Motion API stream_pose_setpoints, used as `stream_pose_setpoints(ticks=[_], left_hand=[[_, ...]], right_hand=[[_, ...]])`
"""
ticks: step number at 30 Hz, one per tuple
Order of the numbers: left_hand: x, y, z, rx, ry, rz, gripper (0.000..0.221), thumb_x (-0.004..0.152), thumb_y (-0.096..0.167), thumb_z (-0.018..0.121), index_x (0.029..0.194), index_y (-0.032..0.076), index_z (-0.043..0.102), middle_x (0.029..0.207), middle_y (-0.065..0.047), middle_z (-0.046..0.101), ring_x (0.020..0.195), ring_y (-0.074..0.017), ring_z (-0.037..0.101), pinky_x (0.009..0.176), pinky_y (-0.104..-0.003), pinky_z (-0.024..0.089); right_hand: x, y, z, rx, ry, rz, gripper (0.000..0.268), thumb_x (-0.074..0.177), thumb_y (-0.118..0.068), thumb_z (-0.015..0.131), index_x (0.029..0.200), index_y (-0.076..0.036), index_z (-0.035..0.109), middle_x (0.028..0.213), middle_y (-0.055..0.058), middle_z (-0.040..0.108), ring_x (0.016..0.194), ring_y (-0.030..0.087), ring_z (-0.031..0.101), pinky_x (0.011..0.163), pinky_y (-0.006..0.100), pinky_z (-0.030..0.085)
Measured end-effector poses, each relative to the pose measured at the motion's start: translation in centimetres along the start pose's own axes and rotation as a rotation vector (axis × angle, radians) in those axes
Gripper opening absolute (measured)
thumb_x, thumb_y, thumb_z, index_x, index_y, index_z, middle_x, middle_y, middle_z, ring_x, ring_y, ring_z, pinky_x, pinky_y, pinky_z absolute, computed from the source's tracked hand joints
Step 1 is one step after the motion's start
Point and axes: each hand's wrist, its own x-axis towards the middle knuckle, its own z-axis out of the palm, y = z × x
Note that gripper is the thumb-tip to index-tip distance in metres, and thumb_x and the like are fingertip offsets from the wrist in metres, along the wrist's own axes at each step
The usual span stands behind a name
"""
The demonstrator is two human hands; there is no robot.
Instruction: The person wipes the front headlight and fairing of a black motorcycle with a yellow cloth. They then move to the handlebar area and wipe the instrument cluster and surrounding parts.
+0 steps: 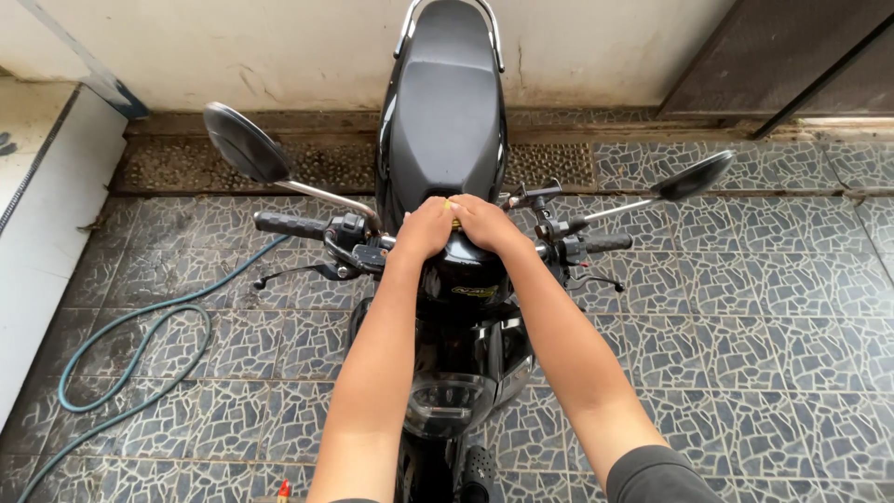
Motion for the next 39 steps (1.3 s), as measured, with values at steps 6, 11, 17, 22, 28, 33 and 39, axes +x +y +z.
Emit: stream_pose_setpoints(ticks=[6,11,17,22,28,33,39], left_hand=[[-9.9,3.4,-1.5,0.101,0.255,0.197,0.051,0.101,0.03,0.034,0.145,0.008,0.046,0.152,-0.018,0.048,0.139,-0.0427,0.046,0.116,-0.063,0.032],[-8.2,1.7,0.9,0.096,0.339,0.21,0.052,0.1,0.032,0.035,0.144,0.006,0.047,0.149,-0.019,0.049,0.136,-0.0422,0.047,0.115,-0.062,0.035],[-1.1,-0.6,1.3,0.012,0.185,0.161,0.048,0.101,0.044,0.031,0.13,0.016,0.058,0.138,-0.006,0.06,0.129,-0.0339,0.055,0.116,-0.058,0.035],[-9.0,3.1,-2.0,-0.001,0.278,0.311,0.048,0.105,0.028,0.034,0.138,-0.003,0.053,0.146,-0.028,0.051,0.137,-0.0463,0.047,0.122,-0.051,0.031],[-18.8,3.8,1.6,0.026,0.42,0.304,0.059,0.102,0.025,0.032,0.157,0.002,0.036,0.162,-0.024,0.034,0.15,-0.0452,0.027,0.121,-0.056,0.025],[-15.5,2.4,4.2,0.093,0.819,0.368,0.061,0.098,0.023,0.041,0.155,0.003,0.042,0.157,-0.023,0.042,0.144,-0.0439,0.039,0.12,-0.051,0.029],[-8.2,0.1,4.2,-0.031,0.611,0.222,0.06,0.1,0.037,0.039,0.156,0.019,0.042,0.157,-0.007,0.045,0.146,-0.0347,0.041,0.122,-0.053,0.029]], right_hand=[[-9.1,-6.0,-2.8,-0.192,0.058,-0.246,0.052,0.106,-0.039,0.039,0.15,-0.013,0.048,0.155,0.016,0.048,0.145,0.036,0.041,0.12,0.051,0.032],[-8.1,-5.1,-2.1,-0.203,0.075,-0.286,0.052,0.107,-0.038,0.039,0.149,-0.008,0.05,0.153,0.019,0.049,0.145,0.038,0.041,0.121,0.051,0.029],[-2.3,-2.7,-1.5,-0.019,-0.024,-0.154,0.053,0.105,-0.045,0.037,0.15,-0.019,0.051,0.158,0.007,0.045,0.148,0.025,0.038,0.126,0.041,0.025],[-6.5,-4.1,-2.0,0.016,0.034,-0.276,0.052,0.105,-0.033,0.041,0.147,-0.005,0.052,0.154,0.021,0.048,0.145,0.036,0.041,0.124,0.047,0.027],[-15.0,-5.0,0.1,-0.297,0.272,-0.513,0.056,0.099,-0.025,0.054,0.152,-0.01,0.046,0.153,0.02,0.046,0.141,0.049,0.039,0.116,0.056,0.034],[-12.4,-4.0,0.9,-0.33,0.173,-0.297,0.057,0.103,-0.038,0.048,0.157,-0.025,0.038,0.162,0.006,0.037,0.151,0.036,0.028,0.116,0.068,0.024],[-4.7,-0.1,2.8,-0.322,0.265,-0.256,0.05,0.105,-0.052,0.04,0.151,-0.033,0.047,0.155,0.0,0.047,0.145,0.031,0.042,0.114,0.064,0.032]])
